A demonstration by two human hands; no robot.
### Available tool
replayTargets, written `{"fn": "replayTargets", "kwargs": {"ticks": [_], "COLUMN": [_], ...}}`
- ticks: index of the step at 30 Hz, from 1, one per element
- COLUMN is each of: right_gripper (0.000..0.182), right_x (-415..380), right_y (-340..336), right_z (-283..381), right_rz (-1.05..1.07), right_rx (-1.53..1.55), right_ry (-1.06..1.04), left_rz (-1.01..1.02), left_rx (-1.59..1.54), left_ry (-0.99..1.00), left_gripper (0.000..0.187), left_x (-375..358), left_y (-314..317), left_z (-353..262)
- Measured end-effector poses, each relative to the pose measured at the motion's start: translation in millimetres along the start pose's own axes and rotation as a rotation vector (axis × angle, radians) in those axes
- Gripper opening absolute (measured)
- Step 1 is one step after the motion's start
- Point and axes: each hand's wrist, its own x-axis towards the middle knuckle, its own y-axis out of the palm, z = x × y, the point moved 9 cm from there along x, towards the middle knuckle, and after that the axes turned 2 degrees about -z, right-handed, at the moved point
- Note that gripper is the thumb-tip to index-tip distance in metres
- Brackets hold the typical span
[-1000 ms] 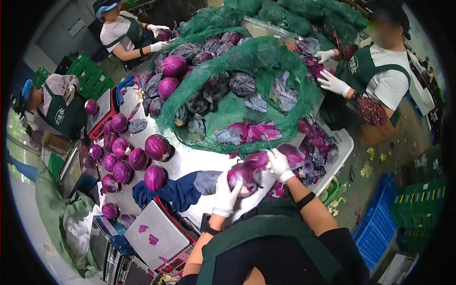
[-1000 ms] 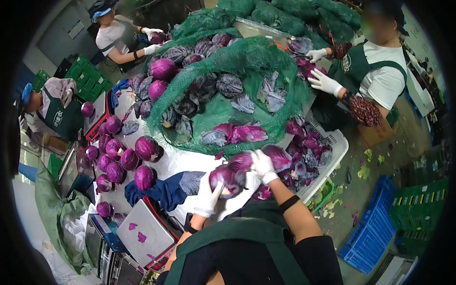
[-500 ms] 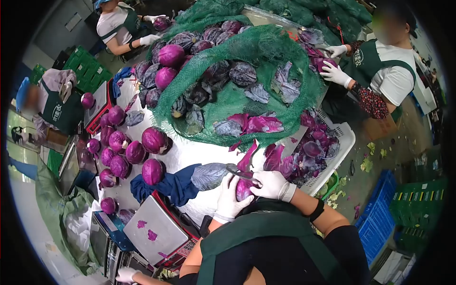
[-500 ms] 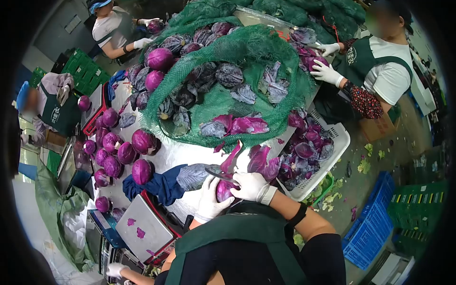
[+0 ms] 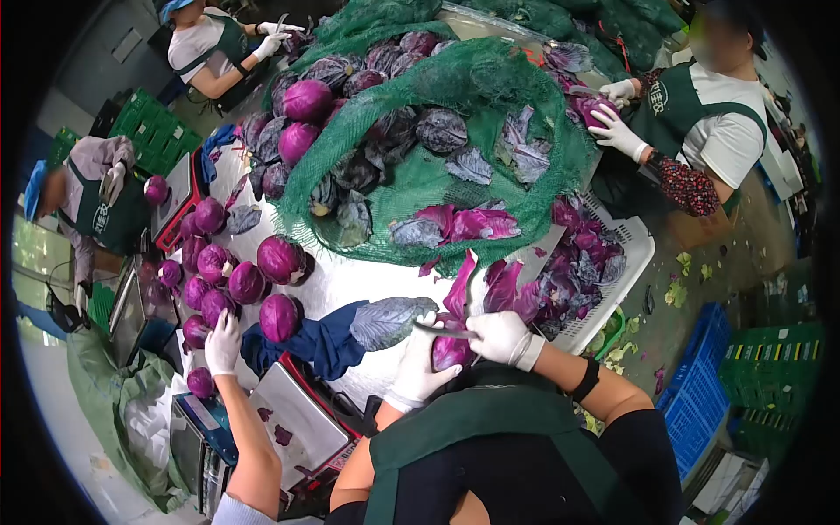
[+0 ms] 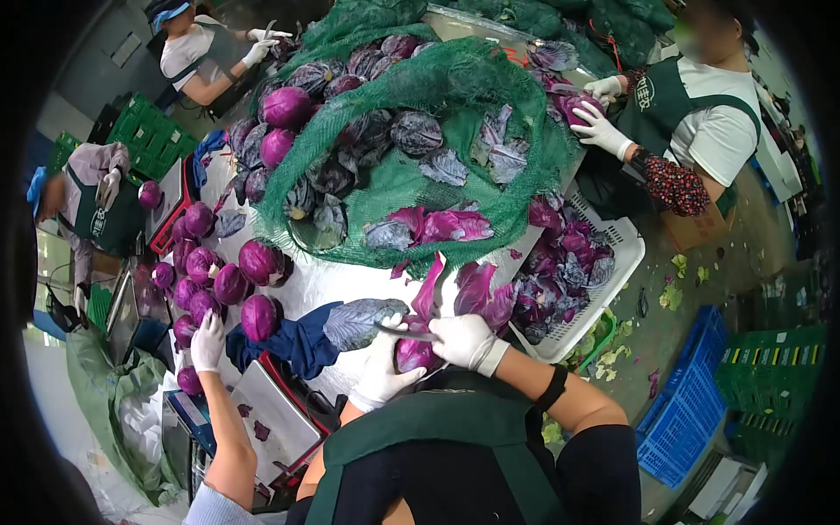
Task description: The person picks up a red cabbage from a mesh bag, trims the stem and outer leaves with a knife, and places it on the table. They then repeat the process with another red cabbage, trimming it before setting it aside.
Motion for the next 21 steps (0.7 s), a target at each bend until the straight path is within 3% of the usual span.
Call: {"fn": "replayTargets", "kwargs": {"ticks": [3, 4, 5, 6, 9, 11, 12, 15, 16, 19, 21], "right_gripper": [0.024, 0.027, 0.030, 0.038, 0.041, 0.038, 0.031, 0.025, 0.018, 0.021, 0.027], "right_x": [7.3, 8.0, 5.9, 8.2, 5.8, 4.7, 5.4, 9.0, 10.4, 12.3, 14.2], "right_y": [-1.8, -6.5, -16.5, -24.4, -14.2, -6.3, -7.5, 2.6, -4.2, -11.2, -3.9], "right_z": [-70.8, -76.4, -72.9, -45.7, 26.2, 39.0, 36.7, 17.6, 9.1, -44.5, -98.2], "right_rz": [-0.276, -0.190, -0.099, -0.125, -0.069, -0.004, -0.012, 0.021, 0.004, -0.169, -0.112], "right_rx": [0.083, 0.075, 0.066, 0.228, 0.183, -0.103, -0.059, -0.034, 0.052, 0.509, 0.280], "right_ry": [0.050, 0.111, 0.168, 0.101, -0.116, -0.013, -0.010, -0.012, 0.004, 0.015, 0.227], "left_rz": [0.014, 0.023, 0.014, -0.001, -0.041, -0.083, -0.095, -0.094, -0.091, -0.070, -0.018], "left_rx": [-0.079, -0.106, -0.113, -0.100, -0.052, 0.095, 0.106, 0.039, -0.034, -0.057, -0.027], "left_ry": [-0.034, -0.084, -0.091, -0.116, -0.134, -0.022, 0.006, -0.018, -0.057, -0.121, -0.133], "left_gripper": [0.085, 0.085, 0.085, 0.085, 0.083, 0.083, 0.086, 0.087, 0.087, 0.086, 0.090], "left_x": [-19.6, -25.5, -27.7, -27.6, -19.7, -11.9, -8.3, -1.9, -0.9, -10.0, -16.2], "left_y": [-8.9, -13.0, -17.1, -17.3, -8.2, -5.9, -8.4, -9.2, -9.8, -9.3, -13.2], "left_z": [18.6, 27.2, 27.4, 26.9, 21.5, 3.4, -2.2, -3.7, 2.1, 19.1, 19.1]}}
